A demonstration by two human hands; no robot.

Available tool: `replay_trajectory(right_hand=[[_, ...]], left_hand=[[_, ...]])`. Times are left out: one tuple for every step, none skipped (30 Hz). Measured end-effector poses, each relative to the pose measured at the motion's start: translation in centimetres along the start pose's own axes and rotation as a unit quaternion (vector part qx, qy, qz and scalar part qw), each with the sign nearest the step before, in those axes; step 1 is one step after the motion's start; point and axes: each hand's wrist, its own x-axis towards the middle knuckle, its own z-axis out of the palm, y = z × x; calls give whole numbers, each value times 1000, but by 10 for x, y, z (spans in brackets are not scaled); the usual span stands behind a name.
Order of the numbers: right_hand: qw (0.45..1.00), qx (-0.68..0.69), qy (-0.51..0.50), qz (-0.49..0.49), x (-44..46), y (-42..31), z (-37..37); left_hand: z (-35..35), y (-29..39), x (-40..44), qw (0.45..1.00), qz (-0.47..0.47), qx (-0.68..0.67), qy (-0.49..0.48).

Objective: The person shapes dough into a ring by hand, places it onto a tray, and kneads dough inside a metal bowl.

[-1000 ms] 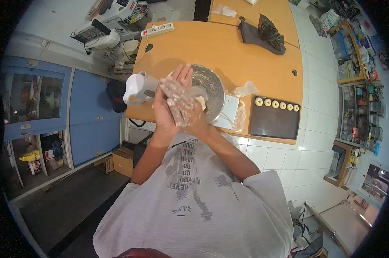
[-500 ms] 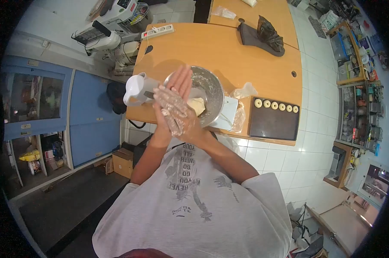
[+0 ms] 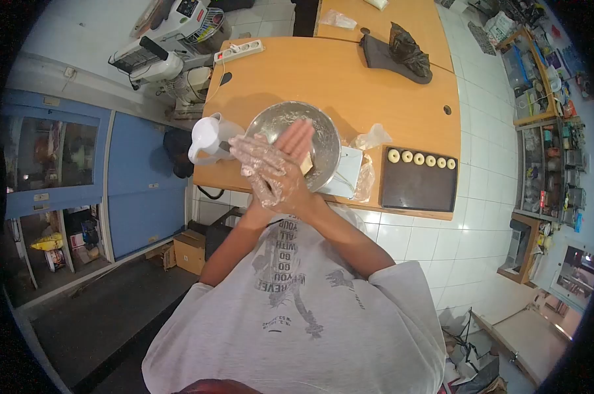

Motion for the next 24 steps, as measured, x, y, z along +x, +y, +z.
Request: replay_trajectory(right_hand=[[991,-115,9,72,-8,6,6],[963,-227,18,144,-17,12,12],[917,-335,26,215,-22,14,15],[983,-176,12,53,2,12,-18],[983,-176,12,52,0,13,-16],[993,-114,10,32,-3,15,-12],[999,-52,8,11,-3,13,-10],[999,-53,8,10,-2,8,-9],[999,-39,-23,-2,4,-2,-9],[998,-26,-53,-13,7,-9,-7],[998,-26,-53,-15,3,-9,9],[954,-250,42,160,-6,-5,33],[823,-451,133,320,-10,-2,46],[911,-341,42,228,-22,6,21],[911,-341,41,230,-15,12,2],[959,-265,-6,104,4,17,-16],[982,-182,-52,-25,15,20,-24],[981,-182,-53,-26,11,17,-20],[995,-91,-35,-17,3,11,-12],[1000,2,-16,-6,-1,6,-2],[1000,2,-17,-7,2,1,12],[978,-163,61,112,9,-6,35],[910,-320,136,224,17,-13,55],[799,-462,205,326,21,-17,63]], left_hand=[[1,-5,-7,1000,-6,17,-18],[3,-8,-13,999,-16,37,-24],[12,-1,-11,999,-19,36,-23],[31,14,-4,998,-36,-22,54],[51,30,4,987,-52,-80,131],[58,40,10,967,-66,-137,205],[47,39,14,967,-65,-137,203],[26,32,17,991,-12,-65,120],[6,25,16,999,40,9,34],[1,20,11,962,-12,-271,2],[-2,13,3,963,-11,-271,0],[7,6,-3,985,-8,-173,-8],[14,0,-9,997,-5,-74,-16],[17,-2,-13,999,-2,26,-22],[25,4,-13,998,-20,39,34],[33,14,-9,996,-27,19,81],[35,24,-2,993,-30,-1,118],[29,31,5,993,-17,-9,112],[19,34,11,996,3,-16,84],[8,32,13,998,20,-26,49],[0,26,12,998,19,-54,27],[-5,19,7,996,14,-82,14],[-8,7,1,997,7,-75,2],[-9,-1,-5,999,1,-39,-11]])
